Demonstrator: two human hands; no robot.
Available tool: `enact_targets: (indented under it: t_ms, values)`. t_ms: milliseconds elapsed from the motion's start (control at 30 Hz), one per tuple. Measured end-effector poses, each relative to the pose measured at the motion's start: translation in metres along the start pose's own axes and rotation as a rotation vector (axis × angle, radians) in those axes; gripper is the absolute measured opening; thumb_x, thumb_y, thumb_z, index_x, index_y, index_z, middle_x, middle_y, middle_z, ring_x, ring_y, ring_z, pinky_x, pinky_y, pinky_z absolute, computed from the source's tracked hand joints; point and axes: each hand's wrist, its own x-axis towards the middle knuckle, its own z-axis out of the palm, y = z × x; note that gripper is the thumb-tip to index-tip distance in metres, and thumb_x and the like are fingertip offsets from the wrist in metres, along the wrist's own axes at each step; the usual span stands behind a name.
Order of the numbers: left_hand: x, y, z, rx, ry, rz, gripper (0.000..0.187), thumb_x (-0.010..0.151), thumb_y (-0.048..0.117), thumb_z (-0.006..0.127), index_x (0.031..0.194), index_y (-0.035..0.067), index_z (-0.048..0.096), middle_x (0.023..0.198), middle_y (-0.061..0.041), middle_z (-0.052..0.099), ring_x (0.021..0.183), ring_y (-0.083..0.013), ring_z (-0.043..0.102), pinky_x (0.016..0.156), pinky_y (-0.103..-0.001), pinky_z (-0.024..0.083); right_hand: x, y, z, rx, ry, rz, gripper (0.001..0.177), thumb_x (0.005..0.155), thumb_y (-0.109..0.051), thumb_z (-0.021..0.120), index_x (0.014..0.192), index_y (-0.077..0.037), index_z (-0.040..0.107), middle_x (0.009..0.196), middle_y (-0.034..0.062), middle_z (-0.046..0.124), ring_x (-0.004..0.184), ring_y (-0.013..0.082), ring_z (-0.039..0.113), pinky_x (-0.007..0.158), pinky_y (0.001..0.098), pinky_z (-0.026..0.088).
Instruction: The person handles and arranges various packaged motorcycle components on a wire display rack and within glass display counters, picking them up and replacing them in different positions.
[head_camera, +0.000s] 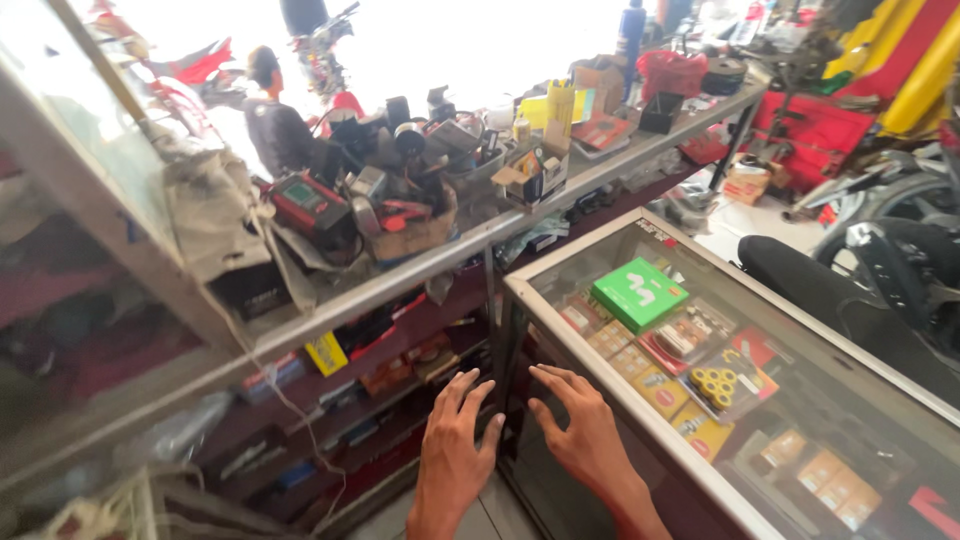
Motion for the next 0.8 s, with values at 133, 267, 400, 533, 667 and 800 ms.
enact_targets:
  t_ms: [133,267,400,533,667,800]
  values:
    - [0.034,-0.032,-0.006,-0.039,-0.091,-0.01,0.045,0.09,0.02,0.072,0.132,0.007,0.062,0.144,-0.013,0.054,0.14,-0.0351,0.044,0.113,-0.048,0.038,0.022,-0.006,0.02,-0.015,0.033,0.086,0.042,0.087,-0.018,0.072,0.128,-0.013,0.068,0.131,0.0083,0.069,0.124,0.0311,0.063,0.102,0.0413,0.05]
    - [0.058,-0.05,0.002,-0.098,-0.151,0.025,0.045,0.089,0.019,0.072,0.131,0.006,0.062,0.144,-0.014,0.054,0.139,-0.0353,0.045,0.113,-0.048,0.039,0.039,-0.001,0.028,-0.044,0.064,0.117,0.041,0.087,-0.018,0.072,0.128,-0.013,0.069,0.129,0.009,0.07,0.123,0.0315,0.063,0.102,0.0407,0.05]
    - [0.087,-0.058,0.017,-0.144,-0.221,0.031,0.043,0.091,0.021,0.072,0.13,0.007,0.062,0.143,-0.013,0.054,0.139,-0.0347,0.045,0.113,-0.047,0.04,0.064,0.01,0.029,-0.06,0.097,0.147,0.041,0.088,-0.018,0.072,0.128,-0.012,0.068,0.128,0.0101,0.069,0.122,0.0316,0.065,0.1,0.0403,0.051]
    - [0.119,-0.058,0.031,-0.161,-0.235,0.102,0.042,0.091,0.019,0.072,0.129,0.006,0.063,0.142,-0.014,0.055,0.137,-0.0364,0.047,0.11,-0.049,0.041,0.085,0.022,0.027,-0.028,0.15,0.223,0.038,0.088,-0.017,0.07,0.125,-0.012,0.069,0.126,0.0104,0.071,0.119,0.0322,0.067,0.097,0.0397,0.053]
    - [0.158,-0.042,0.052,-0.175,-0.266,0.244,0.041,0.09,0.018,0.073,0.127,0.004,0.063,0.14,-0.016,0.057,0.134,-0.038,0.049,0.107,-0.049,0.041,0.102,0.046,0.018,-0.064,0.301,0.135,0.035,0.088,-0.016,0.071,0.122,-0.008,0.071,0.125,0.015,0.071,0.118,0.0358,0.066,0.098,0.0415,0.051]
    - [0.192,-0.014,0.085,-0.287,-0.34,0.337,0.042,0.089,0.018,0.073,0.128,0.005,0.064,0.137,-0.016,0.06,0.13,-0.0379,0.054,0.105,-0.046,0.044,0.108,0.074,0.006,-0.094,0.445,0.17,0.038,0.087,-0.017,0.07,0.124,-0.008,0.071,0.126,0.0154,0.07,0.12,0.0363,0.065,0.1,0.043,0.051]
